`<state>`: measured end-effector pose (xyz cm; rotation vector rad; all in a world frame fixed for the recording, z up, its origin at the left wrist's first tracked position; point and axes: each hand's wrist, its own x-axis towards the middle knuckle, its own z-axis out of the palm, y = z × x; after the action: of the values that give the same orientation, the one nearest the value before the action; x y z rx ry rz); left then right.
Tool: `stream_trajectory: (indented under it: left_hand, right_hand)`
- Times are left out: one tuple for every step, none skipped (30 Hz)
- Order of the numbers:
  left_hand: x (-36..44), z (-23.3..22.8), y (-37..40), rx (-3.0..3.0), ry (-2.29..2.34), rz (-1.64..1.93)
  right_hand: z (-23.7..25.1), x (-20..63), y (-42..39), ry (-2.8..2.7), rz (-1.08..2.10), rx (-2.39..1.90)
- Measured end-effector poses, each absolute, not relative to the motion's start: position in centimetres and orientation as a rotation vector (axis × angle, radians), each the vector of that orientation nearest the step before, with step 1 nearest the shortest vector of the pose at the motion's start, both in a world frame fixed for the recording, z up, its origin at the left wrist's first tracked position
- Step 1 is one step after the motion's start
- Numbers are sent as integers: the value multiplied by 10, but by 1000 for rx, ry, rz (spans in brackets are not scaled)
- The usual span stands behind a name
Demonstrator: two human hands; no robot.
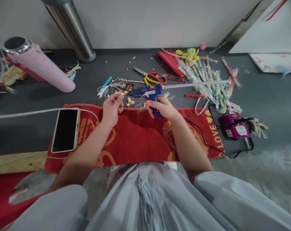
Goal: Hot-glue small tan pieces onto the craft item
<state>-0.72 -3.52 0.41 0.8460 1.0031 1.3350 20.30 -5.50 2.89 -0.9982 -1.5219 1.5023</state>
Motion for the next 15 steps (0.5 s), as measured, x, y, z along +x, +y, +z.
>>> stream_trajectory:
  left_hand:
    - [-7, 4, -35, 844, 1002, 1336]
    - [-7, 4, -35, 841, 998, 1338]
    - [-7, 4, -35, 838, 992, 1341]
    - [-7, 4, -35, 835, 985, 1342]
    - [-7, 4, -35, 832, 981, 1343]
    - [-7, 4, -35, 830, 978, 1344]
    - [-7, 4, -35, 829, 980, 1343]
    - [-7, 5, -35, 828, 984, 1341]
    - [-7, 5, -35, 828, 990, 1340]
    - [-7, 5, -35, 830, 995, 1337]
    - [-7, 5, -35, 833, 999, 1332]
    - [-7, 5, -35, 838, 1003, 1327]
    - [-7, 4, -35, 842, 1007, 1324]
    - [-8, 4, -35, 845, 1008, 1323]
    - [-8, 4, -35, 848, 1009, 1323]
  right_hand:
    - [29, 203, -55, -1522, 1499, -996]
    - [29, 203, -55, -1518, 1500, -994]
    - [29, 203, -56, -1511, 1504, -992]
    - [29, 203, -56, -1502, 1511, -992]
    - [28, 203, -56, -1492, 1516, -991]
    - [28, 203, -56, -1485, 1522, -992]
    - [29, 203, -56, -1478, 1524, -993]
    - [29, 203, -56, -1476, 1523, -995]
    - [29, 203, -56, -1479, 1521, -996]
    - [29, 203, -56, -1482, 1520, -999]
    - [29, 203, -56, -1486, 1522, -1003]
    - [30, 203, -56, -1489, 1524, -1008]
    - [30, 203, -56, -1491, 1527, -1011]
    - [30, 203, -56, -1495, 1528, -1012]
    - [31, 203, -56, -1496, 1528, -1008]
